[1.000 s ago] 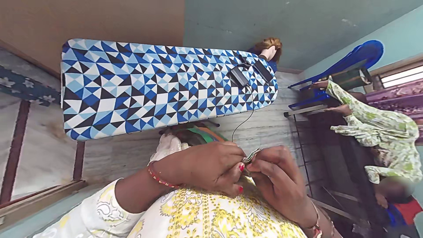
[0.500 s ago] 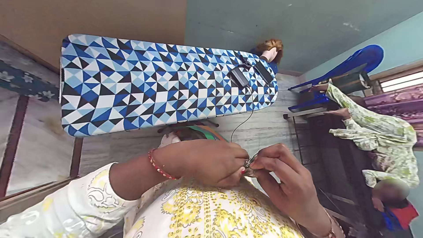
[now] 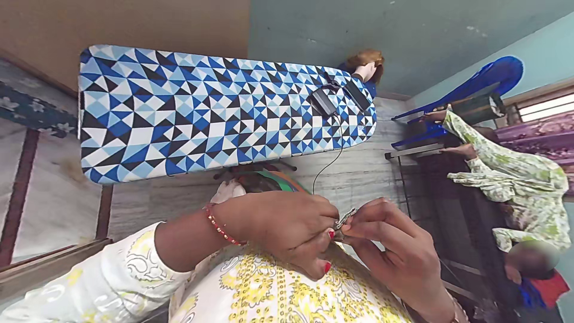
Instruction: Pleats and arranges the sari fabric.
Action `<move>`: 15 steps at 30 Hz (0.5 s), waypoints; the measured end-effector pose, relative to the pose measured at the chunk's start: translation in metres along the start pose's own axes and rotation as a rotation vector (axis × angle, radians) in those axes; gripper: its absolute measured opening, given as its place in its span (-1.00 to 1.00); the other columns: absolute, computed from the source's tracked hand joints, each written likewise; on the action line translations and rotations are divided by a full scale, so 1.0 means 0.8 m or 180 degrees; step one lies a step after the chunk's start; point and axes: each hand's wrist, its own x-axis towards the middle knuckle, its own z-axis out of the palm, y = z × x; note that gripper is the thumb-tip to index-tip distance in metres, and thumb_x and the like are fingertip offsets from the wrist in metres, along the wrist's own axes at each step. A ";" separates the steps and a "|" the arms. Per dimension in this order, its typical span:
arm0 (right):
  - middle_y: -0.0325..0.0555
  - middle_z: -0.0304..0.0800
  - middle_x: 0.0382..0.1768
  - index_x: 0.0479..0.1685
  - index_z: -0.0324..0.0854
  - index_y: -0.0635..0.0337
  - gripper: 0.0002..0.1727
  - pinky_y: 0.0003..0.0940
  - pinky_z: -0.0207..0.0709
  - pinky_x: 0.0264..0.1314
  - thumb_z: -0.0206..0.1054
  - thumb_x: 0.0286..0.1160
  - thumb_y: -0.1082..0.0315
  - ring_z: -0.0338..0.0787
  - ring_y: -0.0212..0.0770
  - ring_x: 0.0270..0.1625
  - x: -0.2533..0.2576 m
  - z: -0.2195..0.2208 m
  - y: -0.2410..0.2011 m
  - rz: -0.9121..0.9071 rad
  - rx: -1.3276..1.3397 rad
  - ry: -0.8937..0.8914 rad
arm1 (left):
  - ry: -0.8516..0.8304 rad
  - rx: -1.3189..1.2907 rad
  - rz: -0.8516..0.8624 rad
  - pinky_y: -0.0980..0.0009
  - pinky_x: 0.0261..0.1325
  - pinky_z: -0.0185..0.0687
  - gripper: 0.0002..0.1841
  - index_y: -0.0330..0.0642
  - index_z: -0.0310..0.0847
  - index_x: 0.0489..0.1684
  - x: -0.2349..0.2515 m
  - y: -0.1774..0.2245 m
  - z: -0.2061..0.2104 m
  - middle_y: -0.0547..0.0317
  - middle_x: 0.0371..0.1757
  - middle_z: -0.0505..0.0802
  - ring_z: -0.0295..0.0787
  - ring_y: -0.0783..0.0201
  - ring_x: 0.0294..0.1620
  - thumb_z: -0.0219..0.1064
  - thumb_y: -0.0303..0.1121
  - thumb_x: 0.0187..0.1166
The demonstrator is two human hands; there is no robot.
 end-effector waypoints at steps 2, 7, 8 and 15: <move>-0.24 0.69 -0.15 -0.16 0.69 0.07 -0.97 -0.76 0.52 0.14 0.41 0.56 0.36 0.67 -0.50 0.05 0.000 0.000 0.001 -0.0027 0.0006 -0.0001 | 0.0011 -0.0047 -0.0016 0.22 0.07 0.62 -0.52 -0.42 0.68 -0.28 0.001 0.000 0.001 -0.15 -0.09 0.79 0.74 0.01 0.04 0.05 -0.10 0.65; -0.24 0.70 -0.15 -0.15 0.71 0.07 -0.97 -0.72 0.52 0.15 0.40 0.57 0.38 0.67 -0.47 0.05 -0.002 0.000 0.001 -0.0083 -0.0064 0.0044 | 0.0044 -0.0094 0.0032 0.22 0.07 0.61 -0.50 -0.43 0.68 -0.27 0.003 -0.003 0.004 -0.16 -0.08 0.79 0.74 0.01 0.03 0.03 -0.09 0.64; -0.24 0.70 -0.15 -0.15 0.71 0.07 -0.97 -0.72 0.52 0.15 0.41 0.56 0.38 0.67 -0.47 0.06 -0.004 -0.001 0.001 -0.0083 -0.0061 0.0041 | 0.0041 -0.0077 0.0044 0.21 0.08 0.62 -0.48 -0.43 0.69 -0.27 0.003 -0.003 0.005 -0.17 -0.07 0.80 0.75 0.00 0.05 0.02 -0.07 0.65; -0.19 0.63 -0.17 0.09 0.74 0.07 -0.81 -0.78 0.46 0.12 0.40 0.58 0.34 0.63 -0.49 0.00 -0.010 -0.002 -0.003 0.0101 -0.0118 0.0035 | -0.0056 0.0252 0.0122 0.21 -0.02 0.63 -0.51 -0.37 0.65 -0.38 0.009 0.000 0.002 -0.15 -0.13 0.78 0.75 -0.02 0.00 0.00 -0.10 0.67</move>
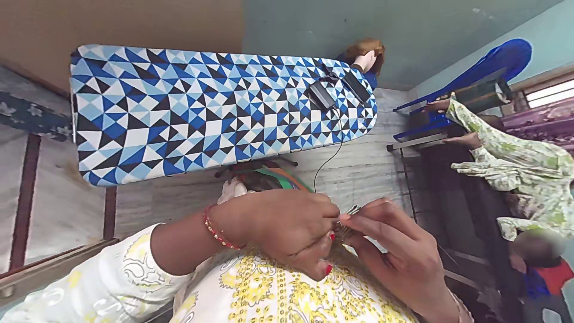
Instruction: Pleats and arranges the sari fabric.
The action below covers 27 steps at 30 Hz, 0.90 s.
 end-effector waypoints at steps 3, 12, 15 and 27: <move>-0.18 0.61 -0.16 0.09 0.78 0.02 -0.81 -0.78 0.43 0.11 0.37 0.59 0.38 0.60 -0.49 0.01 -0.002 0.001 -0.002 0.0031 -0.0023 -0.0058 | -0.0090 -0.0035 -0.0010 0.20 -0.05 0.63 -0.53 -0.36 0.64 -0.43 0.001 0.000 -0.002 -0.18 -0.09 0.78 0.75 -0.03 -0.01 0.02 -0.11 0.65; -0.24 0.67 -0.05 0.02 0.75 0.04 -0.82 -0.62 0.51 0.30 0.39 0.56 0.47 0.65 -0.40 0.15 -0.008 0.015 0.001 -0.0372 -0.0088 0.0304 | 0.0162 -0.0226 0.0038 0.22 0.10 0.63 -0.50 -0.42 0.69 -0.19 -0.007 -0.001 -0.001 -0.17 -0.06 0.80 0.75 -0.01 0.05 0.00 -0.09 0.68; -0.25 0.63 -0.01 0.02 0.70 0.07 -0.84 -0.57 0.45 0.41 0.36 0.57 0.47 0.61 -0.38 0.20 -0.008 0.017 0.000 -0.0552 -0.0148 0.0266 | 0.0182 -0.0232 0.0020 0.24 0.11 0.62 -0.48 -0.39 0.69 -0.23 -0.010 0.000 0.002 -0.15 -0.04 0.81 0.75 0.00 0.07 0.00 -0.05 0.68; -0.24 0.54 -0.02 0.01 0.61 0.07 -0.86 -0.50 0.44 0.44 0.35 0.59 0.44 0.59 -0.38 0.17 -0.010 0.024 -0.005 -0.0582 -0.0246 0.0274 | 0.0419 -0.0679 -0.0039 0.36 0.06 0.58 -0.53 -0.39 0.71 -0.20 -0.019 0.000 0.009 -0.08 -0.16 0.80 0.72 0.11 -0.02 -0.02 -0.15 0.76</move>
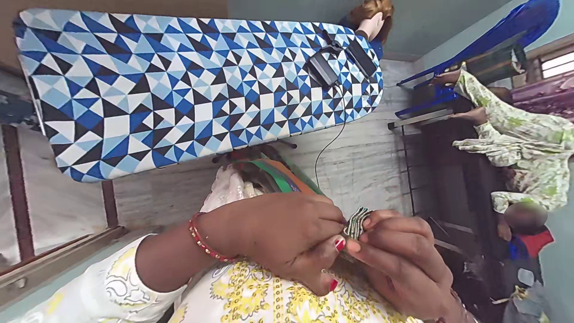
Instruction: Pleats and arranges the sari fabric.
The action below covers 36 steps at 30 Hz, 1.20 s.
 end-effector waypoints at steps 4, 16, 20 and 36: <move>-0.25 0.55 -0.03 0.00 0.61 0.03 -0.88 -0.47 0.40 0.44 0.34 0.61 0.40 0.58 -0.38 0.17 -0.003 -0.001 -0.003 0.0063 -0.0083 0.0042 | 0.0036 -0.0126 0.0029 0.39 0.07 0.59 -0.57 -0.38 0.71 -0.25 0.003 -0.004 0.002 -0.08 -0.18 0.81 0.74 0.14 -0.03 -0.03 -0.26 0.77; -0.33 0.60 0.13 -0.03 0.56 -0.06 -0.94 -0.47 0.30 0.57 0.28 0.67 0.31 0.52 -0.36 0.41 -0.009 -0.007 -0.003 0.0130 -0.0461 0.0086 | 0.0162 0.1008 -0.0065 0.35 0.20 0.65 -0.53 -0.43 0.66 0.22 0.014 0.002 0.000 -0.19 0.17 0.85 0.80 0.02 0.17 -0.15 -0.27 0.84; -0.36 0.62 0.10 -0.03 0.50 -0.10 -0.96 -0.48 0.28 0.56 0.23 0.71 0.29 0.54 -0.39 0.37 -0.010 -0.011 -0.003 0.0213 -0.0571 0.0007 | 0.0340 0.0926 -0.0132 0.37 0.27 0.63 -0.54 -0.42 0.65 0.22 0.016 0.000 0.006 -0.19 0.20 0.84 0.80 0.05 0.22 -0.14 -0.28 0.84; -0.39 0.61 0.05 -0.07 0.49 -0.10 -0.95 -0.47 0.21 0.58 0.25 0.68 0.32 0.53 -0.42 0.31 -0.010 -0.008 0.007 0.0285 -0.0594 0.0101 | 0.0205 0.1059 -0.0127 0.36 0.20 0.66 -0.56 -0.42 0.63 0.27 0.020 -0.006 0.006 -0.20 0.22 0.82 0.80 0.02 0.18 -0.09 -0.30 0.82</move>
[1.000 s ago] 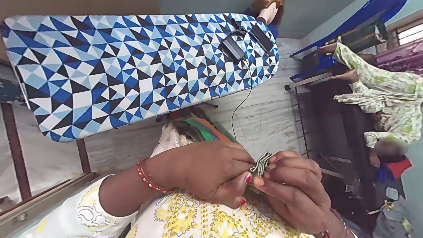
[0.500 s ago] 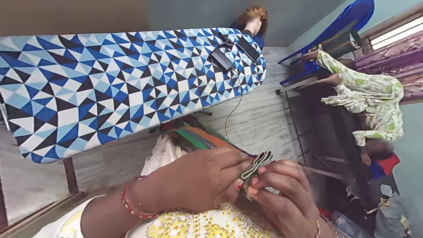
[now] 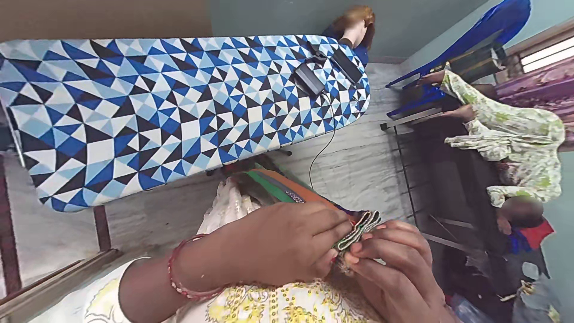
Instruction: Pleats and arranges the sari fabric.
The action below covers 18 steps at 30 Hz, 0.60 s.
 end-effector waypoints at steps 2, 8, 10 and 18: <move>-0.39 0.61 0.04 -0.08 0.51 -0.09 -0.95 -0.47 0.21 0.58 0.26 0.67 0.32 0.53 -0.42 0.31 0.001 0.000 0.000 0.0000 -0.0011 0.0016 | -0.0084 0.0045 0.0027 0.35 0.13 0.69 -0.57 -0.43 0.64 0.24 0.003 -0.002 -0.002 -0.19 0.20 0.83 0.81 0.02 0.15 -0.09 -0.31 0.81; -0.37 0.61 0.05 -0.08 0.55 -0.06 -0.93 -0.47 0.25 0.58 0.28 0.65 0.37 0.54 -0.41 0.30 0.004 0.002 0.002 0.0039 0.0045 -0.0008 | -0.0332 0.0144 0.0096 0.33 0.08 0.70 -0.55 -0.42 0.65 0.19 0.006 -0.006 -0.009 -0.18 0.19 0.83 0.82 0.02 0.13 -0.13 -0.28 0.81; -0.37 0.61 0.05 -0.07 0.57 -0.06 -0.92 -0.50 0.27 0.54 0.29 0.65 0.37 0.55 -0.42 0.29 0.006 0.003 0.003 0.0101 0.0122 -0.0030 | -0.0382 0.0124 0.0139 0.32 0.03 0.70 -0.55 -0.42 0.65 0.17 0.006 -0.008 -0.010 -0.18 0.17 0.82 0.82 0.02 0.11 -0.11 -0.26 0.78; -0.32 0.61 0.08 0.02 0.61 0.01 -0.84 -0.68 0.48 0.38 0.43 0.57 0.32 0.61 -0.50 0.27 0.011 0.001 0.006 0.0357 0.0646 0.0018 | -0.0584 0.0005 0.0298 0.23 -0.04 0.69 -0.46 -0.45 0.69 0.04 0.009 -0.012 -0.017 -0.20 0.12 0.82 0.81 -0.03 0.06 -0.12 -0.14 0.75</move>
